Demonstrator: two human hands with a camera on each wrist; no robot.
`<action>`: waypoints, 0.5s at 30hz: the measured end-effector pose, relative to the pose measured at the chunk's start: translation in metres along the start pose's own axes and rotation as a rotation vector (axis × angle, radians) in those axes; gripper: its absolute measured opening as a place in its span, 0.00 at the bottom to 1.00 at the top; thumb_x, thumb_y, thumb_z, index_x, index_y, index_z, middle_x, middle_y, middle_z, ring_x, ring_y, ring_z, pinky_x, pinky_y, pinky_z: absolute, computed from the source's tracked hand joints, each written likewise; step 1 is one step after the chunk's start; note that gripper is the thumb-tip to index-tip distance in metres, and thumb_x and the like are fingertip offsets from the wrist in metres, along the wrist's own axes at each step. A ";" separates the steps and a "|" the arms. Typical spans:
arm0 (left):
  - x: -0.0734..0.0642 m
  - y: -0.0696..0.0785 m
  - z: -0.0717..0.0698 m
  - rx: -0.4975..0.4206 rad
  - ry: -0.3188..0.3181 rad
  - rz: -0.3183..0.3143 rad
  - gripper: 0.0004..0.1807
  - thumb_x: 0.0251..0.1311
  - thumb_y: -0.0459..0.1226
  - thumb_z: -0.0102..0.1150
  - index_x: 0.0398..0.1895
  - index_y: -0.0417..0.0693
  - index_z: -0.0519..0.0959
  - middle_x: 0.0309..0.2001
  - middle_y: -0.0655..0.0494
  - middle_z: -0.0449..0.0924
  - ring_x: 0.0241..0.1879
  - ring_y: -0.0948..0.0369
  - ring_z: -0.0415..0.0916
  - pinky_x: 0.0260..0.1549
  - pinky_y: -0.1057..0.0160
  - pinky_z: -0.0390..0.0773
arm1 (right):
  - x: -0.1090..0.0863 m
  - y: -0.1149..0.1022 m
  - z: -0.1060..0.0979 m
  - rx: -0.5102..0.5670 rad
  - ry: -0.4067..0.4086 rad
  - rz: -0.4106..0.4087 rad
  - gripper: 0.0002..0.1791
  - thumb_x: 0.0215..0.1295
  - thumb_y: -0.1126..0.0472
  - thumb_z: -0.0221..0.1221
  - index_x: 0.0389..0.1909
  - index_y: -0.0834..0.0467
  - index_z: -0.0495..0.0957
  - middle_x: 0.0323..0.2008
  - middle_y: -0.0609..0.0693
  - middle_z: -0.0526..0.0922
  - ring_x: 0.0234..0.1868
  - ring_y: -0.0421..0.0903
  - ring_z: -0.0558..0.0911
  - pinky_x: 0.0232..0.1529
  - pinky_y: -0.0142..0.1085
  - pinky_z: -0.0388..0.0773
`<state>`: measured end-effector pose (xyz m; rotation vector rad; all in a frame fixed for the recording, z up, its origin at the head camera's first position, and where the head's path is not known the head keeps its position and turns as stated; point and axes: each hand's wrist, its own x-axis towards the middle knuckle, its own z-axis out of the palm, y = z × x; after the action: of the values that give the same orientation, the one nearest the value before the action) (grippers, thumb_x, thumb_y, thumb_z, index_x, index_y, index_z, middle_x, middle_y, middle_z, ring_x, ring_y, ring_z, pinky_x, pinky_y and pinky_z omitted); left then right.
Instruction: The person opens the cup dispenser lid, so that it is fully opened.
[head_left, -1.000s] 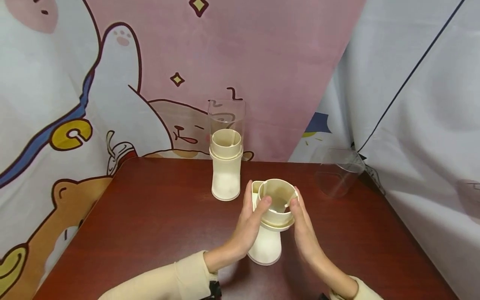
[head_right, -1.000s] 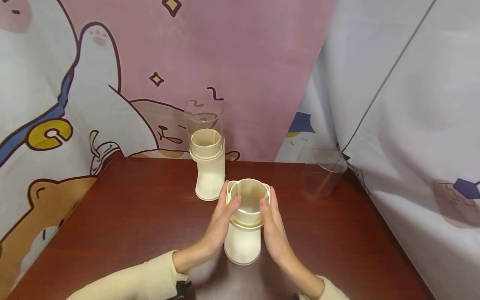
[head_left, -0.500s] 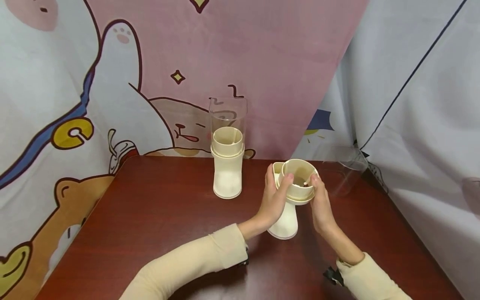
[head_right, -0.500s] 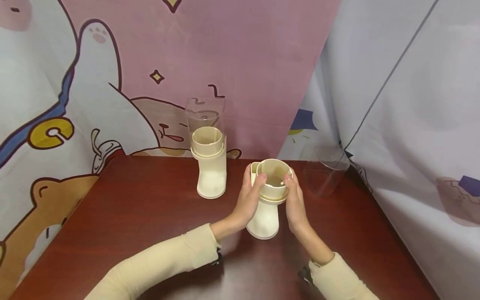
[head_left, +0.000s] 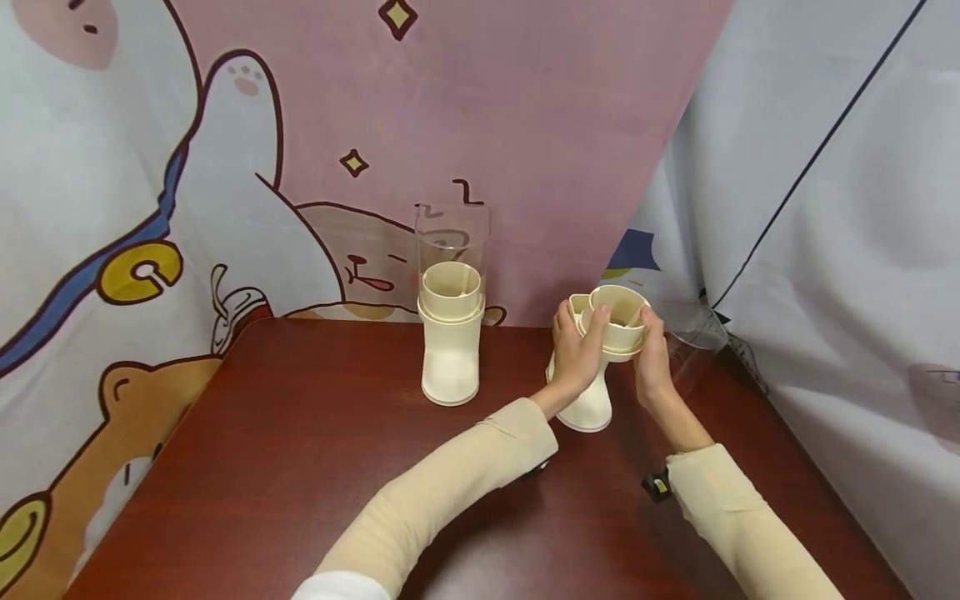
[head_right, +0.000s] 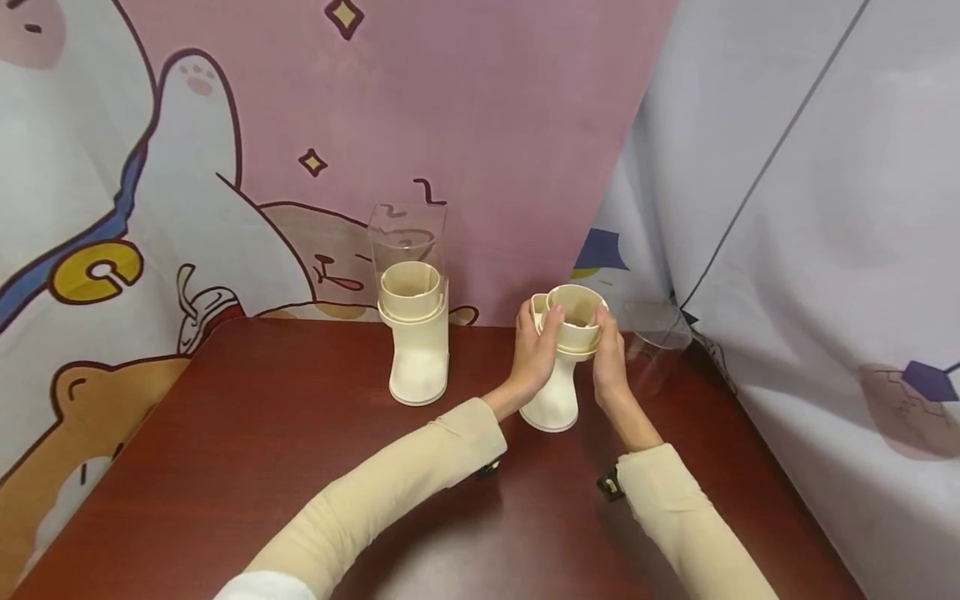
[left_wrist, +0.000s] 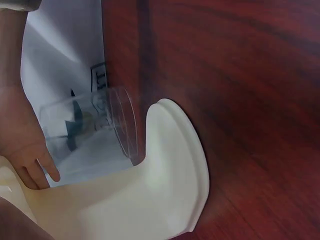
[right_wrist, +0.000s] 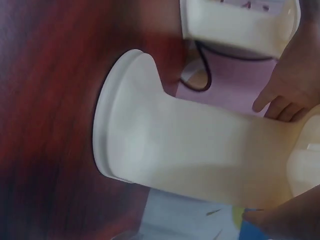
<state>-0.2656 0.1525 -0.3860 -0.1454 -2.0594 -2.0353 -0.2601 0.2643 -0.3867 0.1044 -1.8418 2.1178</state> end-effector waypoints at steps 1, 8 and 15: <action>0.004 -0.001 0.004 0.005 0.007 0.006 0.43 0.62 0.62 0.50 0.73 0.44 0.59 0.67 0.47 0.65 0.68 0.55 0.64 0.69 0.57 0.64 | 0.005 0.002 -0.002 0.003 0.000 -0.005 0.22 0.77 0.40 0.36 0.56 0.46 0.72 0.45 0.40 0.77 0.48 0.35 0.74 0.55 0.26 0.65; 0.031 -0.009 0.010 0.074 -0.006 0.028 0.40 0.62 0.64 0.47 0.68 0.47 0.63 0.61 0.49 0.68 0.61 0.56 0.67 0.64 0.58 0.69 | 0.033 0.011 -0.002 -0.010 0.037 0.010 0.23 0.76 0.39 0.36 0.55 0.44 0.72 0.45 0.39 0.76 0.49 0.35 0.73 0.54 0.25 0.65; 0.040 -0.010 0.013 0.115 -0.043 0.008 0.39 0.62 0.66 0.45 0.67 0.51 0.63 0.63 0.51 0.67 0.62 0.57 0.67 0.63 0.58 0.69 | 0.039 0.012 -0.002 -0.021 0.073 0.016 0.22 0.76 0.39 0.36 0.53 0.44 0.73 0.43 0.40 0.76 0.46 0.35 0.73 0.51 0.25 0.66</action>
<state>-0.3077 0.1613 -0.3862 -0.1781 -2.1924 -1.9190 -0.3001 0.2730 -0.3876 0.0070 -1.8285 2.0836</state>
